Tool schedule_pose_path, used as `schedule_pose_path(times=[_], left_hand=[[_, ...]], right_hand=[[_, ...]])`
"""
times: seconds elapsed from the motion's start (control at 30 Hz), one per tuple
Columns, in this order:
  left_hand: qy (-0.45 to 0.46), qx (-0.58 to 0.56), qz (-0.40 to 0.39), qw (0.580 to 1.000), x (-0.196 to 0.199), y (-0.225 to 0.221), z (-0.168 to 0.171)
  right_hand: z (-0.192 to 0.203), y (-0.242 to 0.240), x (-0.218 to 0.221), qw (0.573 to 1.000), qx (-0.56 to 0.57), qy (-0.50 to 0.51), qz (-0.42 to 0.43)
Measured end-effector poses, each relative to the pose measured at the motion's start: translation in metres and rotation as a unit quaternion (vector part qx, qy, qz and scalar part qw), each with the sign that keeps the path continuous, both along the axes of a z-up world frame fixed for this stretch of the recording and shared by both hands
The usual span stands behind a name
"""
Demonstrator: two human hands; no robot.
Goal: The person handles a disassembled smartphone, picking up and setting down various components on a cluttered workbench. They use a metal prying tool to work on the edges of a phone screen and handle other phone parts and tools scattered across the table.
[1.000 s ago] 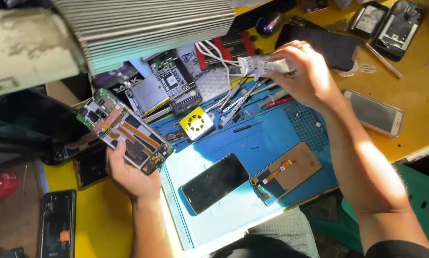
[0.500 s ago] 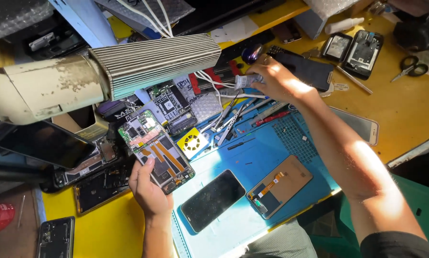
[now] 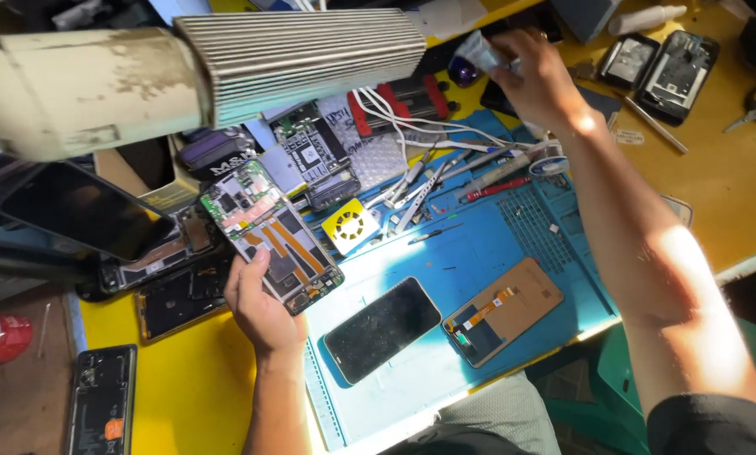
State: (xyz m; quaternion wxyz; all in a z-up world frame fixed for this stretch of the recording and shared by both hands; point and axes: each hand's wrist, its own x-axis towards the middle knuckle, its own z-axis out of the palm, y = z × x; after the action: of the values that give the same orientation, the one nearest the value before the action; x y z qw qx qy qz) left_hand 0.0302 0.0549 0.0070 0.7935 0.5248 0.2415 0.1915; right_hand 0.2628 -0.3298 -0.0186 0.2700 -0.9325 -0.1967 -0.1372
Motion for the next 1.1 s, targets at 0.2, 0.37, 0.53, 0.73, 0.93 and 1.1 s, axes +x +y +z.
schedule_pose_path(times=[0.2, 0.37, 0.53, 0.73, 0.93, 1.1], left_hand=[[0.053, 0.030, 0.013, 0.998, 0.000, -0.003, 0.000], [0.037, 0.054, -0.016, 0.998, -0.001, -0.005, 0.000], [0.048, 0.055, 0.006, 0.997, -0.001, -0.003, -0.007], [0.059, 0.101, -0.020, 0.993, -0.003, -0.006, -0.008], [0.034, 0.185, -0.044, 0.981, -0.003, -0.001, -0.023], [0.172, 0.161, 0.093, 0.967, 0.008, 0.012, -0.060]], right_hand=[[0.000, -0.008, 0.009, 1.000, 0.002, -0.021, -0.011], [-0.017, -0.031, 0.024, 0.994, 0.012, -0.106, -0.025], [-0.013, -0.046, 0.022, 0.995, 0.027, -0.091, -0.043], [0.009, -0.012, 0.000, 0.988, 0.083, 0.067, -0.113], [0.002, 0.029, -0.020, 1.000, -0.001, 0.020, -0.002], [0.028, 0.035, -0.040, 0.985, 0.049, 0.165, -0.001]])
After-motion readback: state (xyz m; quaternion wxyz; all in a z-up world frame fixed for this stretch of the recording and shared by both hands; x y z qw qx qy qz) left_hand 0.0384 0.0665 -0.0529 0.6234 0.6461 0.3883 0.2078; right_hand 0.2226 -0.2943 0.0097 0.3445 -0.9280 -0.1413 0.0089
